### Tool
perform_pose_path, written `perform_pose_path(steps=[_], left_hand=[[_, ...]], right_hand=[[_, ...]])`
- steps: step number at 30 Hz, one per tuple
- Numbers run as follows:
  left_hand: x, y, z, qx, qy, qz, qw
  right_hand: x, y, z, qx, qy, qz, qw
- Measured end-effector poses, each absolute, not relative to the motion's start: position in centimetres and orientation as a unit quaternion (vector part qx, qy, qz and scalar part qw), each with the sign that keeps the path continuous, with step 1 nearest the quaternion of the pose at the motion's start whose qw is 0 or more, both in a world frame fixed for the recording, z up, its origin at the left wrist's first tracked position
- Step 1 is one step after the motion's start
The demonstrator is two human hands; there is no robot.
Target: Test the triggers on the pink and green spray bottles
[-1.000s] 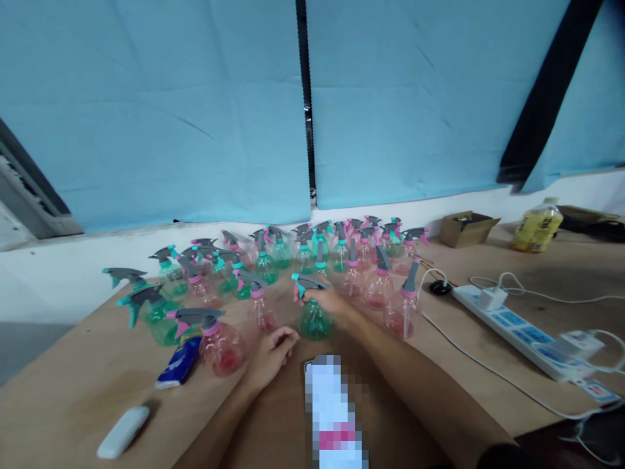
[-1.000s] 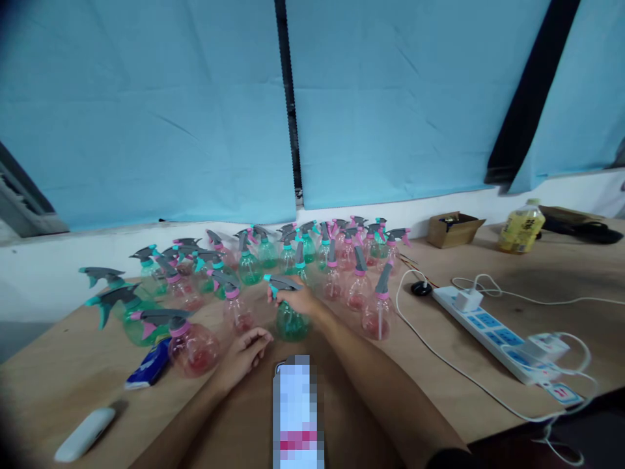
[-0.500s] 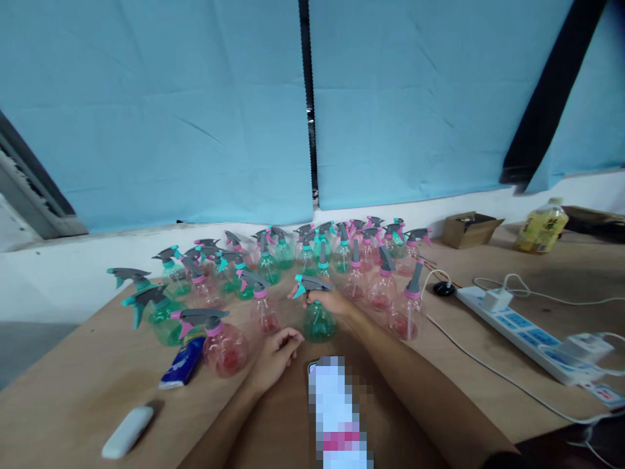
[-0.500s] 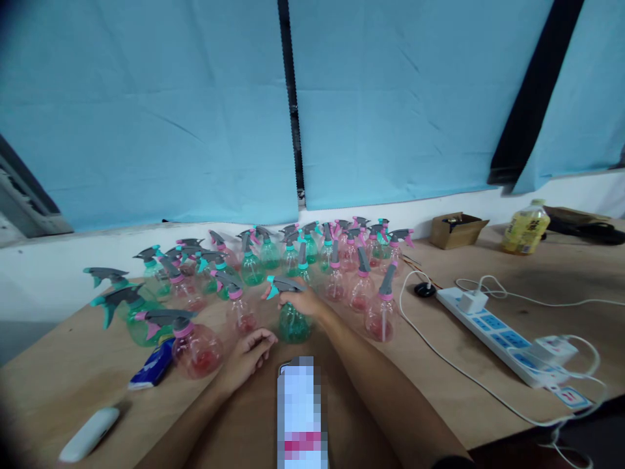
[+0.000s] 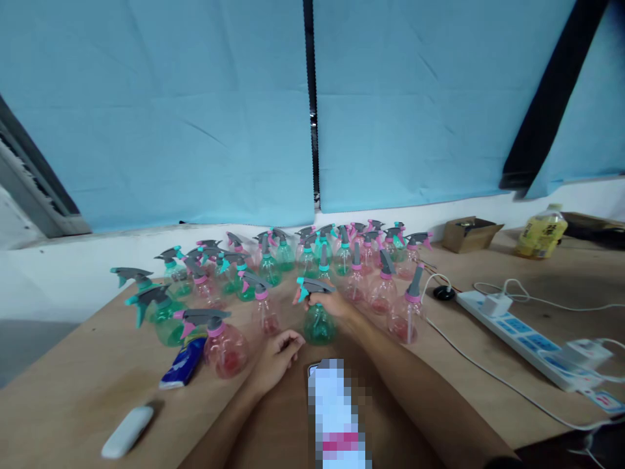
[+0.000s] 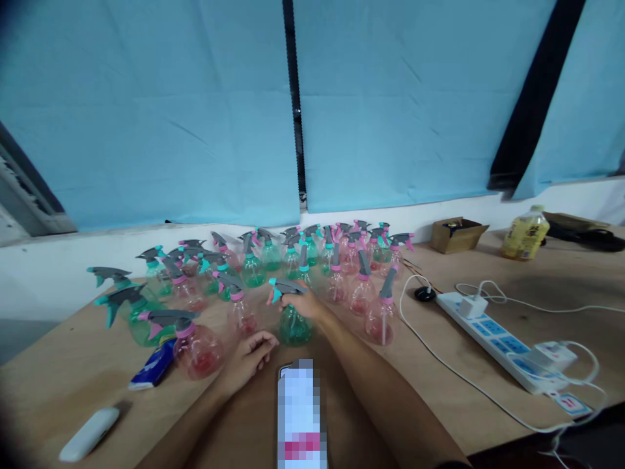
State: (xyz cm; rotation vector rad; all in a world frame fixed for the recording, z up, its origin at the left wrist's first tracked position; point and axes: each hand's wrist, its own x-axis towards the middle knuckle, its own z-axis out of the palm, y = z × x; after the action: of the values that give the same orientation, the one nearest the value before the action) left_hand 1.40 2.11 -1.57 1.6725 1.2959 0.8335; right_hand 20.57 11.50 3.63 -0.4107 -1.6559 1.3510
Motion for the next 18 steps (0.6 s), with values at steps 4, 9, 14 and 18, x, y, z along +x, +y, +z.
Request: perform_pose_path(steps=[4, 9, 14, 18], left_hand=[[1.60, 1.92, -1.07, 0.664, 0.522, 0.329, 0.423], [1.69, 1.84, -0.94, 0.661, 0.521, 0.329, 0.428], [1.56, 1.91, -1.30, 0.665, 0.518, 0.331, 0.424], [1.54, 1.97, -1.48, 0.667, 0.516, 0.332, 0.423]], right_hand=[[20.38, 11.43, 3.37, -0.200, -0.666, 0.547, 0.466], [20.51, 11.47, 3.53, -0.199, -0.684, 0.524, 0.466], [20.51, 11.56, 3.53, -0.195, -0.691, 0.519, 0.464], [20.43, 11.29, 3.59, -0.195, -0.673, 0.531, 0.477]])
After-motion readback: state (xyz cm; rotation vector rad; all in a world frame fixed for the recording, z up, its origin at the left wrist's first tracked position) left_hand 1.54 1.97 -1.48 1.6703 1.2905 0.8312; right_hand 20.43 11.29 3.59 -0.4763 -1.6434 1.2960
